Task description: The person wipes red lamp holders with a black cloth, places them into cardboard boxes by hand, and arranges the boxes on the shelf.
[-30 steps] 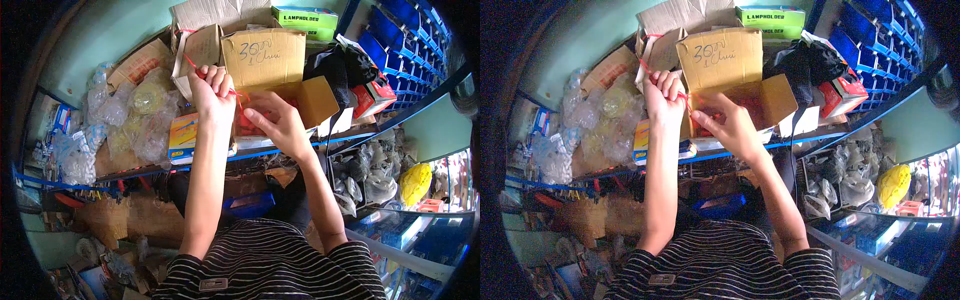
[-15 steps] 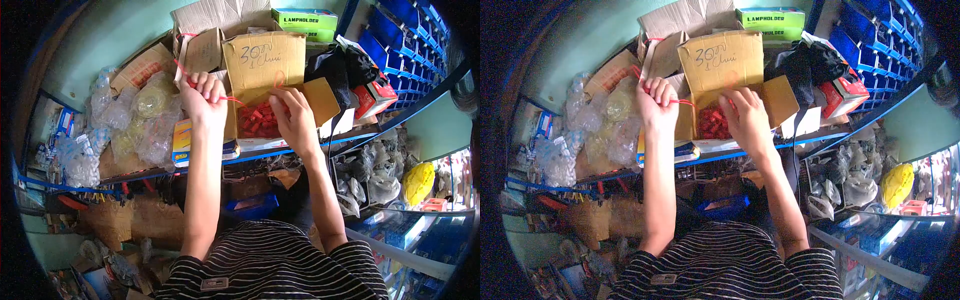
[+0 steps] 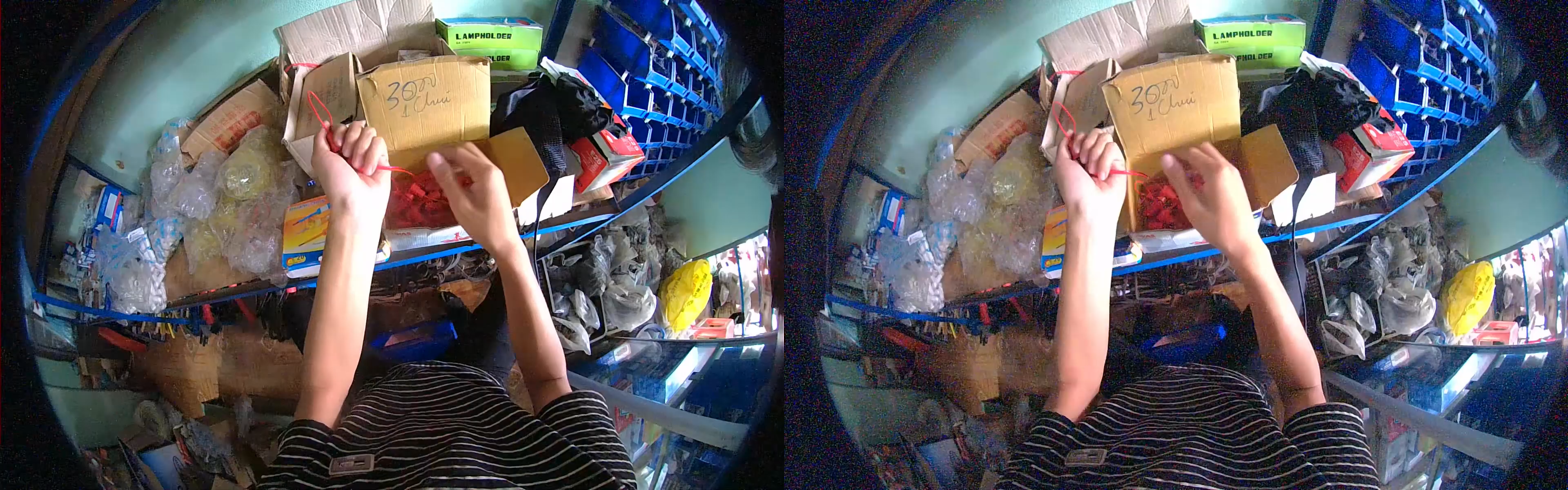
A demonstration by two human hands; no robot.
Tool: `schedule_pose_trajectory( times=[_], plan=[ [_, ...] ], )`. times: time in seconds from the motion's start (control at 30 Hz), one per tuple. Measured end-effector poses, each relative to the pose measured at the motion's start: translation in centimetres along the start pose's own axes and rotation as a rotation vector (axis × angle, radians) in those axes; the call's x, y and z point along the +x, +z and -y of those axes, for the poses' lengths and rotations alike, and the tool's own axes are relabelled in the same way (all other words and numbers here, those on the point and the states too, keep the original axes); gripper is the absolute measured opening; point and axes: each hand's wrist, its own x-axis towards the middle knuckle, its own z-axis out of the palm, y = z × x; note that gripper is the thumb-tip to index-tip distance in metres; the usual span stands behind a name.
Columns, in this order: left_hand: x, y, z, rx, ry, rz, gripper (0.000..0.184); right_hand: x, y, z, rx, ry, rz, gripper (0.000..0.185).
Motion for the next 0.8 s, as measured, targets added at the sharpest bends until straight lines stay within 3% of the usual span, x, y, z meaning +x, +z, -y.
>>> schedule_pose_trajectory(
  times=[0.13,0.23,0.27,0.37,0.4,0.5,0.6,0.63,0.7,0.77,0.8],
  plan=[
    [-0.2,0.9,0.7,0.073,-0.023,0.056,0.039,-0.3,-0.1,0.4,0.341,0.125,0.108,0.033],
    [-0.6,0.7,2.6,0.322,0.050,-0.014,0.038,-0.2,-1.2,0.2,0.129,0.060,-0.065,0.032],
    [-0.5,-0.2,3.0,0.370,0.039,-0.011,0.038,-0.3,-2.0,0.0,0.247,0.166,-0.111,0.031],
    [-0.6,-0.3,3.9,0.805,0.235,-0.182,0.037,-0.9,-4.3,-0.2,0.223,0.169,-0.318,0.027],
    [0.0,-2.3,2.8,0.891,0.231,-0.024,0.038,-1.5,-4.8,-1.1,0.242,0.128,-0.410,0.027],
    [-0.3,-3.1,1.3,1.460,0.292,0.181,0.038,-3.6,-6.6,-1.9,0.187,0.131,-0.644,0.024],
    [-0.8,-3.5,1.3,1.919,0.478,0.465,0.027,-6.0,-7.0,-2.8,0.247,0.188,-0.752,0.024],
    [-1.3,-3.3,0.9,1.941,0.504,0.525,0.025,-6.7,-6.7,-2.9,0.205,0.206,-0.745,0.024],
    [-2.7,-3.5,-0.9,1.909,0.609,0.468,0.023,-7.5,-6.3,-3.2,0.121,0.238,-0.739,0.024],
    [-4.5,-4.5,-3.8,2.060,0.510,0.220,0.024,-8.1,-6.4,-5.0,0.204,0.299,-0.681,0.032],
    [-5.7,-4.1,-4.5,2.107,0.367,0.032,0.026,-8.0,-6.6,-5.2,0.247,0.333,-0.648,0.033]
  ],
)
